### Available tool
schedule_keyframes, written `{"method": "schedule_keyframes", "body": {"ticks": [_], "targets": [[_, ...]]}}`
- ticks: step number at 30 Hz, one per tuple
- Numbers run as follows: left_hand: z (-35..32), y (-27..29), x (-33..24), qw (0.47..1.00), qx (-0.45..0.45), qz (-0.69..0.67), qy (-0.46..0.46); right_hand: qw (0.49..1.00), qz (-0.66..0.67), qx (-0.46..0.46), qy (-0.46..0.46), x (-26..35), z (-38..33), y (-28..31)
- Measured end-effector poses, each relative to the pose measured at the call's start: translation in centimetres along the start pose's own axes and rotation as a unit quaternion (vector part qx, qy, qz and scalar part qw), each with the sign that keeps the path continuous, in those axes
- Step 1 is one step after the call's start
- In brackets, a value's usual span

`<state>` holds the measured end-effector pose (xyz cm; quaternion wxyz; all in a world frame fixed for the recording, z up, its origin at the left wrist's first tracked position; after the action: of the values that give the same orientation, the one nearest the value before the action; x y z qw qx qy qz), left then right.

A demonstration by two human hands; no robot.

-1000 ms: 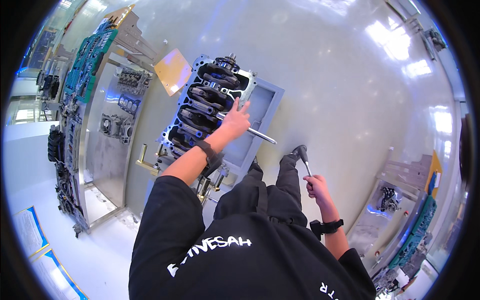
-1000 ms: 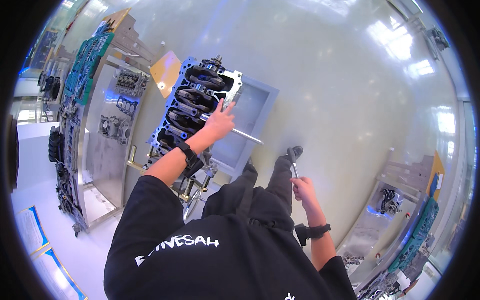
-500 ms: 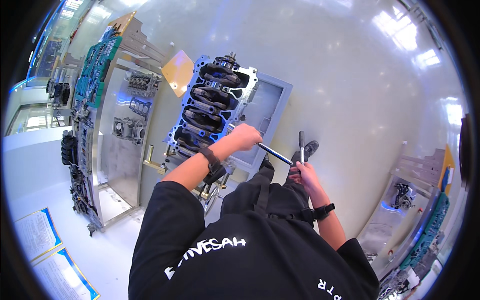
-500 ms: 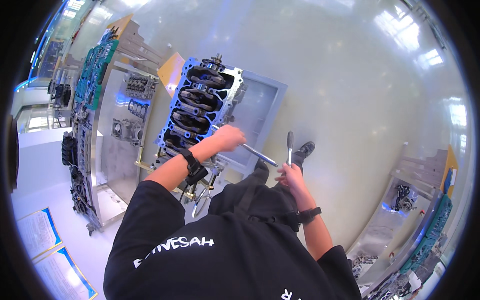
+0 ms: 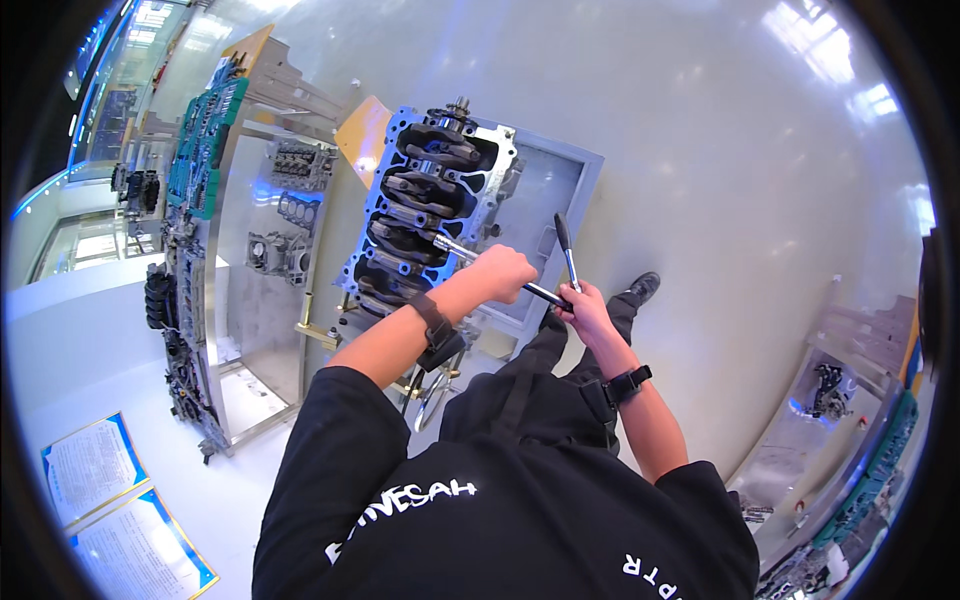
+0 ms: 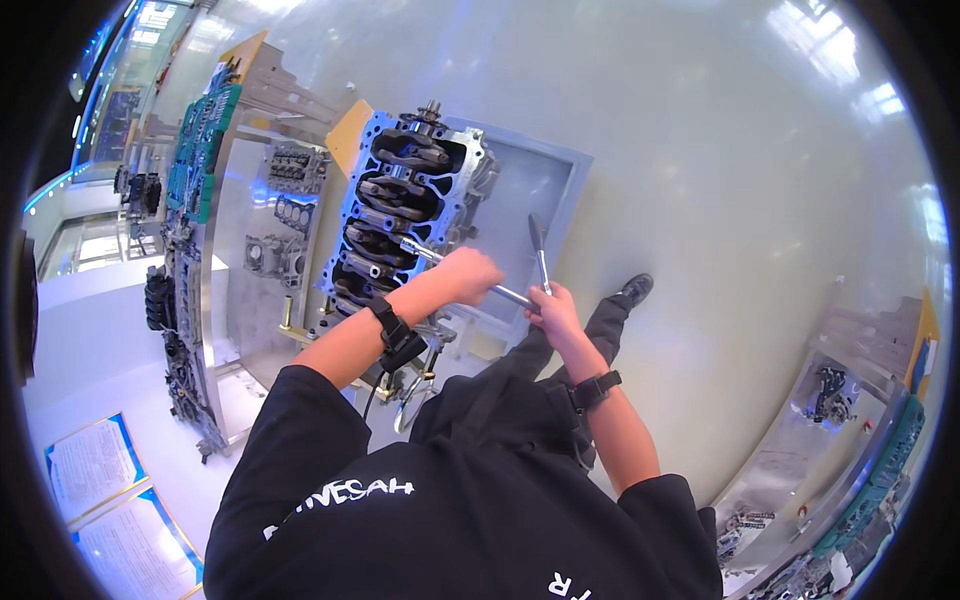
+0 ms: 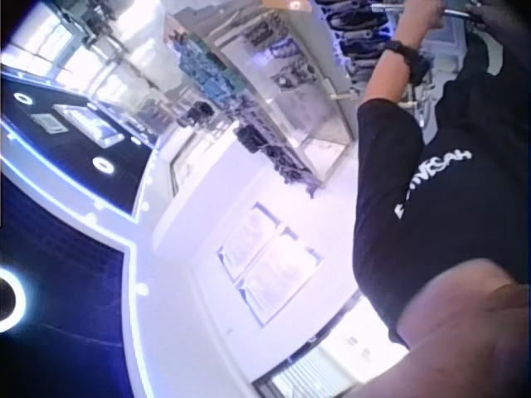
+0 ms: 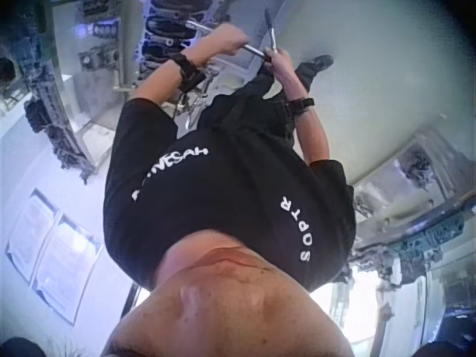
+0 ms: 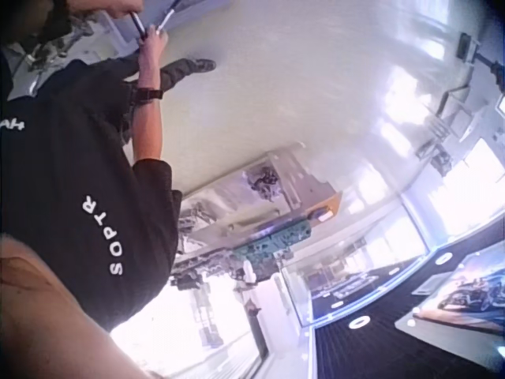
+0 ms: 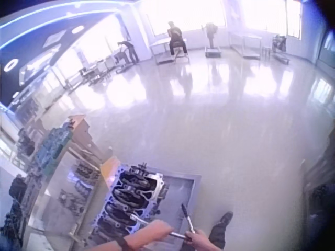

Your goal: The person uses a socket wrench to loosen and remove bolts from a crankshaft bearing cap on an engine block, then lifts the bearing cap and examines it by hand.

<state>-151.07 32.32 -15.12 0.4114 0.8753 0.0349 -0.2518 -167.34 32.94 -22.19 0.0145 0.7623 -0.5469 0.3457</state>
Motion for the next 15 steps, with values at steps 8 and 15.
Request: {"method": "schedule_keyframes", "body": {"ticks": [8, 15], "targets": [[1.3, 0.3, 1.7, 1.0, -0.019, 0.009, -0.016, 0.999, 0.051, -0.017, 0.003, 0.0, 1.6, -0.4], [1.2, 1.1, 1.9, 1.0, -0.02, -0.012, 0.01, 0.995, 0.088, -0.046, 0.019, 0.8, 2.1, 0.0]]}}
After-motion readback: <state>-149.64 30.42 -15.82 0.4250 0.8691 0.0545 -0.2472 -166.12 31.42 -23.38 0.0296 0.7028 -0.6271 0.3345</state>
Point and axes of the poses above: each hand's wrist, its own z-axis towards the middle knuckle, its own y-axis out of the back of the hand, x = y × z, the point moved 5 cm from there along z, towards the middle knuckle, and after that the axes turned 13 degrees about -z, right-handed, at the moved point
